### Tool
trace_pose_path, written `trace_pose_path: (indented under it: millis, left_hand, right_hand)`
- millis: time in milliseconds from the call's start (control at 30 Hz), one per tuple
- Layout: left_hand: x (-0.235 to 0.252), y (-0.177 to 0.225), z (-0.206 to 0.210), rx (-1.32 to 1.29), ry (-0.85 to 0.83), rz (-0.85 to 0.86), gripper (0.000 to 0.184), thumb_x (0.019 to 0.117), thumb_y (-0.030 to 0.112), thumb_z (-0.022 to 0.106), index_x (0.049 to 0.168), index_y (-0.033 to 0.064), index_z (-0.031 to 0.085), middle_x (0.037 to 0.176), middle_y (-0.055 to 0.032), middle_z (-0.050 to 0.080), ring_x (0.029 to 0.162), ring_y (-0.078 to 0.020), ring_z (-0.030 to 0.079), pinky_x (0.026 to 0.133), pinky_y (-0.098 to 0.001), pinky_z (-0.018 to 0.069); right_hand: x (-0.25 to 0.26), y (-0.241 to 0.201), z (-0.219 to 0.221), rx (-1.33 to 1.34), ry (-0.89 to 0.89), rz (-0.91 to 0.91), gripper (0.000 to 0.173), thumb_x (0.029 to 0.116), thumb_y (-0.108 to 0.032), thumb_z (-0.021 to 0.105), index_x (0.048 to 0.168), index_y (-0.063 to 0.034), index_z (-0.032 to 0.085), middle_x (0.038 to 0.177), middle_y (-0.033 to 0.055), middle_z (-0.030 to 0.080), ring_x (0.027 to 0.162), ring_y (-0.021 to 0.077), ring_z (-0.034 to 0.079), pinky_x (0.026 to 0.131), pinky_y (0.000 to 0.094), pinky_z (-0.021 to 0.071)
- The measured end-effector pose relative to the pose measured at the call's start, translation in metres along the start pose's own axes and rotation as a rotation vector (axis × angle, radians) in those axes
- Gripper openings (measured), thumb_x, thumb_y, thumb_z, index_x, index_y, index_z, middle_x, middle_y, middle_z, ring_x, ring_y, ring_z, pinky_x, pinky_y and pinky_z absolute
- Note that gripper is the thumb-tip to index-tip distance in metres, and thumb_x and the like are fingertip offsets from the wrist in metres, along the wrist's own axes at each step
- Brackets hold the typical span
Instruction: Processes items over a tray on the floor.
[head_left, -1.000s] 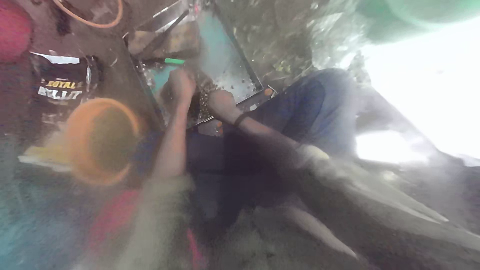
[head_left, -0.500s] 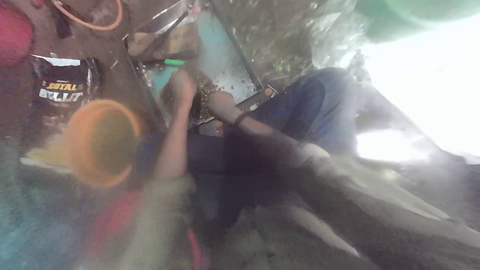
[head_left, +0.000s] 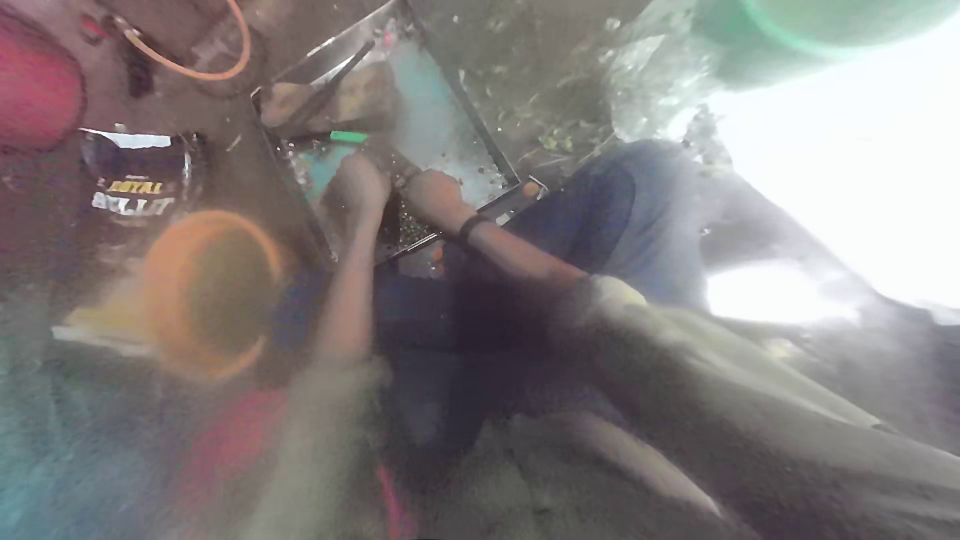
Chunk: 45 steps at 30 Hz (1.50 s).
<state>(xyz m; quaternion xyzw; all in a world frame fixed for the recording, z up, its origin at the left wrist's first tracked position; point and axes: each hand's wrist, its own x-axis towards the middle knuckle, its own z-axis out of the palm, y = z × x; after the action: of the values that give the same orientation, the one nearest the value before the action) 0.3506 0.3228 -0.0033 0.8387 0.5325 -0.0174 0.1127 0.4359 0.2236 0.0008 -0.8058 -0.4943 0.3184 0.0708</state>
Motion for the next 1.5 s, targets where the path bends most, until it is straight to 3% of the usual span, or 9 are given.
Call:
trace_pose_path:
  millis: [133,333,500,633,767,1000,1200,1333,1500]
  left_hand:
    - [0.0,0.008,0.004,0.075,-0.019,-0.034,0.024,0.0981,0.021,0.064,0.109,0.0026,0.075,0.118,-0.0226,0.071,0.115,-0.0407,0.068,0.1,-0.0611,0.053]
    - [0.004,0.003,0.008,0.031,0.005,-0.006,0.02,0.0954,0.018,0.065,0.109,0.0099,0.077,0.117,-0.0188,0.073,0.113,-0.0387,0.069,0.096,-0.0621,0.0549]
    - [0.005,0.002,0.006,-0.012,-0.019,0.007,0.018,0.0916,0.013,0.068,0.107,0.0088,0.077,0.117,-0.0189,0.073,0.114,-0.0385,0.068,0.099,-0.0613,0.0539]
    - [0.002,0.002,0.006,-0.019,-0.001,0.016,0.019,0.096,0.015,0.064,0.108,0.0065,0.077,0.117,-0.0201,0.073,0.113,-0.0383,0.069,0.099,-0.0601,0.0544]
    - [0.003,0.003,0.005,-0.026,0.009,-0.025,0.021,0.0989,0.015,0.06,0.108,0.0055,0.077,0.118,-0.0213,0.071,0.115,-0.0386,0.068,0.1,-0.0591,0.0534]
    - [0.008,-0.001,0.005,-0.014,-0.005,0.01,0.02,0.0965,0.016,0.063,0.107,0.007,0.077,0.116,-0.0202,0.073,0.113,-0.039,0.069,0.098,-0.0606,0.0541]
    - [0.005,-0.001,0.001,-0.01,-0.029,0.018,0.023,0.0947,0.017,0.066,0.111,0.0057,0.077,0.119,-0.0239,0.071,0.115,-0.0418,0.067,0.099,-0.0629,0.0529]
    - [0.003,0.0,0.002,-0.025,-0.019,-0.026,0.019,0.0934,0.015,0.067,0.106,0.0062,0.077,0.116,-0.0214,0.073,0.113,-0.0397,0.069,0.098,-0.0611,0.0542]
    - [0.005,-0.001,0.002,-0.036,-0.038,-0.039,0.017,0.0916,0.016,0.068,0.103,0.0078,0.078,0.115,-0.0197,0.073,0.112,-0.0383,0.069,0.097,-0.0617,0.0546]
  right_hand:
    - [0.011,-0.01,0.005,0.006,0.014,-0.026,0.033,0.1054,-0.028,0.05,0.12,-0.0039,0.067,0.118,0.0228,0.069,0.107,0.0436,0.069,0.08,0.0646,0.0559]
    - [0.013,-0.005,0.011,-0.028,-0.009,-0.039,0.033,0.1008,-0.032,0.056,0.118,-0.0072,0.07,0.114,0.0205,0.071,0.105,0.0416,0.069,0.077,0.0633,0.0557]
    - [-0.018,0.011,0.016,-0.122,-0.077,0.009,0.021,0.0998,-0.018,0.056,0.104,-0.0008,0.068,0.104,0.023,0.07,0.097,0.0421,0.071,0.07,0.0604,0.0567]
    - [-0.005,0.006,0.012,-0.044,0.041,-0.057,0.026,0.1017,-0.022,0.054,0.105,-0.0007,0.069,0.107,0.0221,0.071,0.099,0.041,0.071,0.075,0.0609,0.0577]
    - [0.02,-0.012,0.013,0.005,0.02,-0.028,0.035,0.1022,-0.028,0.054,0.121,-0.0002,0.066,0.121,0.0255,0.067,0.106,0.0442,0.069,0.078,0.064,0.0568]
    - [-0.019,0.005,0.023,-0.092,-0.074,0.016,0.023,0.0997,-0.018,0.057,0.103,0.0008,0.069,0.107,0.024,0.07,0.1,0.0428,0.07,0.075,0.0618,0.0562]
    - [0.006,-0.008,0.009,-0.015,0.053,-0.063,0.028,0.1006,-0.026,0.056,0.11,-0.0028,0.069,0.11,0.0226,0.07,0.1,0.0425,0.07,0.072,0.0637,0.057]
    - [0.014,-0.017,0.01,0.011,-0.029,-0.044,0.032,0.1023,-0.026,0.055,0.12,-0.0028,0.068,0.124,0.0235,0.067,0.112,0.0442,0.067,0.081,0.0663,0.0556]
    - [-0.021,-0.001,0.022,-0.074,-0.069,-0.006,0.018,0.0983,-0.012,0.06,0.104,0.0021,0.07,0.109,0.0248,0.07,0.101,0.0438,0.07,0.074,0.0625,0.057]
